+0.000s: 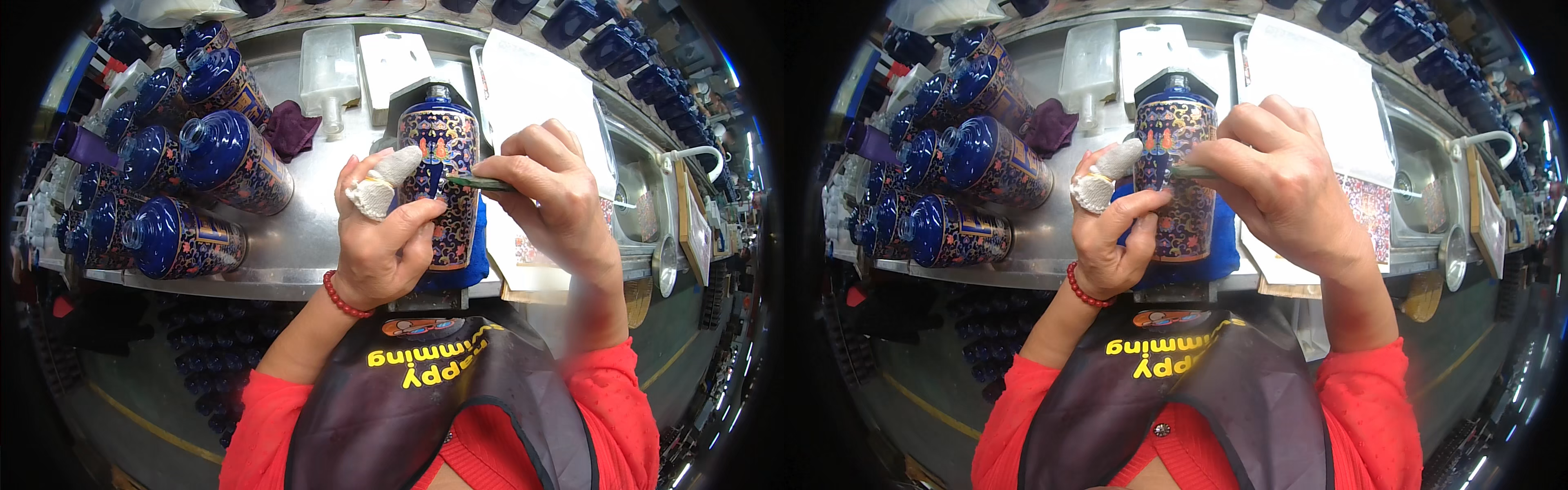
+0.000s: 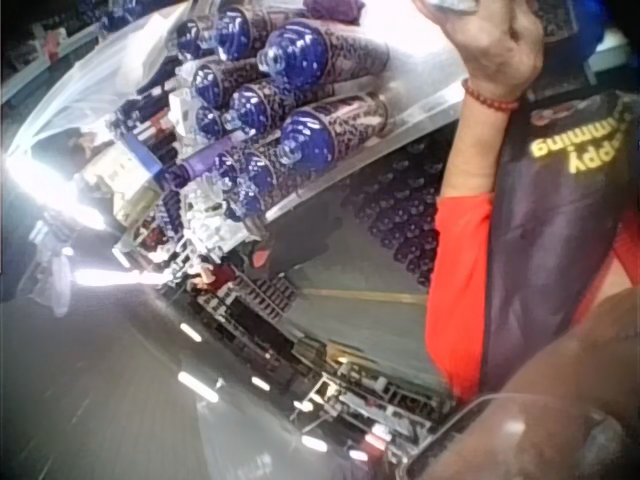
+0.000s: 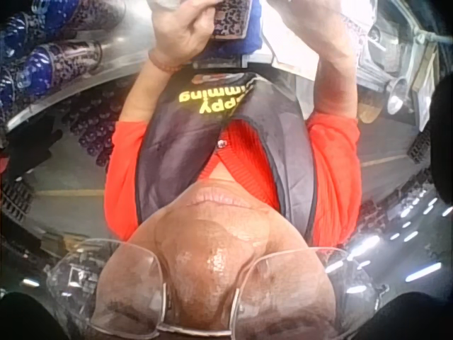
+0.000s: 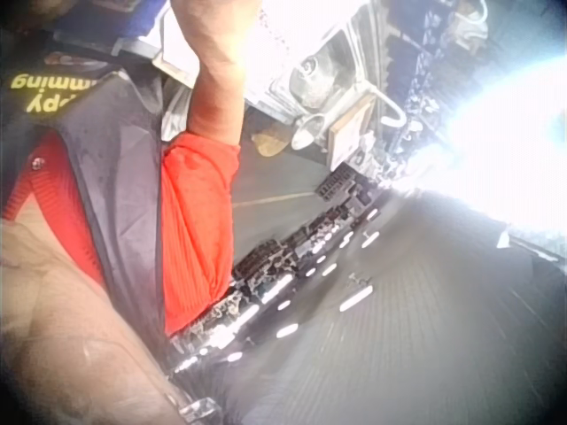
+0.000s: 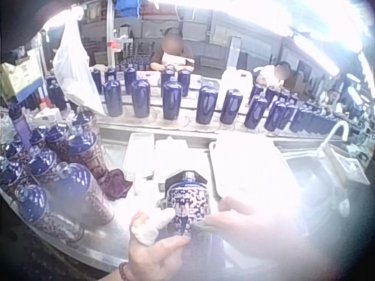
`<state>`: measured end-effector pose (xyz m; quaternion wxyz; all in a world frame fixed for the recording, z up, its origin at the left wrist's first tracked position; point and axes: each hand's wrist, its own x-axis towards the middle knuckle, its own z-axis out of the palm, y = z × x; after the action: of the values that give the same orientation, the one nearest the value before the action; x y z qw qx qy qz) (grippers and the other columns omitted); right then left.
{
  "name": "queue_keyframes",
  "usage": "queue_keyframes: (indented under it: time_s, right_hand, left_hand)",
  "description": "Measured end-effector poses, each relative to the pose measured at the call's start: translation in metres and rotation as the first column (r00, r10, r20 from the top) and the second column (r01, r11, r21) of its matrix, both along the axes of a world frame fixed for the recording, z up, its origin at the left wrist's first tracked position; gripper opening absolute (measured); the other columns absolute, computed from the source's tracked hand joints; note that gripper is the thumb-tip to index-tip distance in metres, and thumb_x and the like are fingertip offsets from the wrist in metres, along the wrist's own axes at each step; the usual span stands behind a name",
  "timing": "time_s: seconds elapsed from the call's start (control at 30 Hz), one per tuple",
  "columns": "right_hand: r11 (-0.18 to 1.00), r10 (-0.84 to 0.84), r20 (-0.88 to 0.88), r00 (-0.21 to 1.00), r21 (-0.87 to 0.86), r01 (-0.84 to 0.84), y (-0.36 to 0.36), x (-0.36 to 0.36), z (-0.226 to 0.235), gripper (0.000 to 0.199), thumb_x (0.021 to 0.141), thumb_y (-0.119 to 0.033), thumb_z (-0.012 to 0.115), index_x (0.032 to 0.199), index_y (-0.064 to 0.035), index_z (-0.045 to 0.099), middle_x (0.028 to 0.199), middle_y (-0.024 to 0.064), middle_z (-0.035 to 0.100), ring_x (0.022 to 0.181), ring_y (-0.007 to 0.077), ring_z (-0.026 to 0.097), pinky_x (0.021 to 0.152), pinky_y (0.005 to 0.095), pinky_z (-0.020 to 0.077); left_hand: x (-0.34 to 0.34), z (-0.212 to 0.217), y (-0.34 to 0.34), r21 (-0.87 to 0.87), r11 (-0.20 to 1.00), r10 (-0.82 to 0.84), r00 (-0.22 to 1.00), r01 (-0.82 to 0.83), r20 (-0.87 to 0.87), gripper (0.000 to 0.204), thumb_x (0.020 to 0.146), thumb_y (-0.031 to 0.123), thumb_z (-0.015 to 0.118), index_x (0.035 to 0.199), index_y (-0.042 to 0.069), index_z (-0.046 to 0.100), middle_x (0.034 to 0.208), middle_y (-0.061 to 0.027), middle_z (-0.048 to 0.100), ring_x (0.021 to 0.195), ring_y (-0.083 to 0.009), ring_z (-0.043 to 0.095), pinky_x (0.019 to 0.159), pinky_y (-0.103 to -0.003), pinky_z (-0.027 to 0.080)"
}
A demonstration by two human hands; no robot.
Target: The person scrubs the surface of a blue patterned ceramic bottle with a green sponge, rotating it to reach different areas. The person then places the bottle on the table and picks up another similar bottle to continue the cleaning process.
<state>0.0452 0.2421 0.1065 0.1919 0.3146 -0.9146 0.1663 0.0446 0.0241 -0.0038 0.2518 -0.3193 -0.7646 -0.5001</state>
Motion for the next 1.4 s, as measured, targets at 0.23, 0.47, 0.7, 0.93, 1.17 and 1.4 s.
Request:
queue_keyframes:
  time_s: [0.23, 0.47, 0.7, 0.93, 1.17, 1.4]
  right_hand:
    - [0.992, 0.091, 0.067, 0.994, 0.076, -0.096, 0.001, -0.006, 0.012, 0.023, 0.072, -0.008, 0.079, 0.094, -0.0142, 0.072, 0.088, 0.0013, 0.059, 0.085, 0.0235, 0.057, 0.078, 0.0375, 0.0442]
    - [0.985, 0.116, 0.035, 0.993, 0.121, -0.12, 0.0, -0.008, 0.012, 0.021, 0.073, -0.008, 0.076, 0.092, -0.0166, 0.071, 0.089, 0.0, 0.059, 0.086, 0.0223, 0.058, 0.08, 0.0379, 0.0433]
    - [0.988, 0.02, 0.214, 0.977, -0.152, 0.013, 0.015, -0.009, 0.004, 0.024, 0.078, -0.005, 0.08, 0.101, -0.0044, 0.072, 0.083, 0.005, 0.063, 0.076, 0.0194, 0.06, 0.066, 0.0324, 0.047]
    - [0.813, 0.034, 0.759, 0.65, -0.4, 0.424, 0.028, -0.019, -0.017, 0.028, 0.097, -0.024, 0.073, 0.114, -0.0022, 0.068, 0.091, 0.0005, 0.069, 0.083, 0.0067, 0.063, 0.074, 0.0231, 0.0516]
    - [0.786, 0.194, 0.833, 0.518, -0.448, 0.426, 0.032, -0.023, -0.019, 0.028, 0.095, -0.022, 0.074, 0.115, -0.0028, 0.068, 0.099, 0.0002, 0.069, 0.091, 0.0068, 0.062, 0.081, 0.0233, 0.0509]
    - [0.766, 0.276, 0.829, 0.486, -0.495, 0.41, 0.026, -0.023, -0.017, 0.029, 0.094, -0.022, 0.074, 0.116, -0.0029, 0.067, 0.1, -0.0004, 0.068, 0.093, 0.007, 0.062, 0.083, 0.0242, 0.0504]
  left_hand:
    - [-0.001, -0.006, -0.004, 0.076, 0.997, -0.008, 0.999, 0.005, 0.039, 0.026, 0.079, 0.008, 0.068, 0.104, 0.008, 0.076, 0.129, -0.0264, 0.064, 0.127, -0.0426, 0.052, 0.118, -0.057, 0.026]
    - [-0.003, -0.01, -0.005, 0.084, 0.996, 0.0, 0.999, -0.003, 0.035, 0.024, 0.079, 0.008, 0.067, 0.103, 0.006, 0.074, 0.128, -0.0275, 0.063, 0.125, -0.0432, 0.052, 0.117, -0.056, 0.03]
    - [-0.003, -0.011, -0.005, 0.079, 0.997, 0.006, 0.997, -0.013, 0.078, 0.023, 0.081, 0.008, 0.067, 0.103, 0.004, 0.071, 0.127, -0.0267, 0.062, 0.127, -0.0435, 0.051, 0.116, -0.055, 0.031]
    - [0.003, -0.006, -0.003, 0.132, 0.991, -0.054, 0.955, 0.016, 0.291, 0.023, 0.083, 0.009, 0.066, 0.105, 0.003, 0.068, 0.122, -0.0251, 0.062, 0.126, -0.0436, 0.05, 0.113, -0.052, 0.034]
    - [-0.001, -0.006, -0.003, 0.073, 0.997, 0.021, 0.983, -0.035, 0.183, 0.017, 0.091, 0.006, 0.064, 0.106, 0.0, 0.065, 0.097, -0.0106, 0.068, 0.085, -0.0209, 0.061, 0.083, -0.033, 0.048]
    - [-0.001, -0.008, -0.002, 0.119, 0.993, -0.019, 0.963, -0.013, 0.267, 0.018, 0.091, 0.005, 0.063, 0.108, -0.002, 0.065, 0.098, -0.0099, 0.067, 0.084, -0.0162, 0.059, 0.08, -0.029, 0.047]
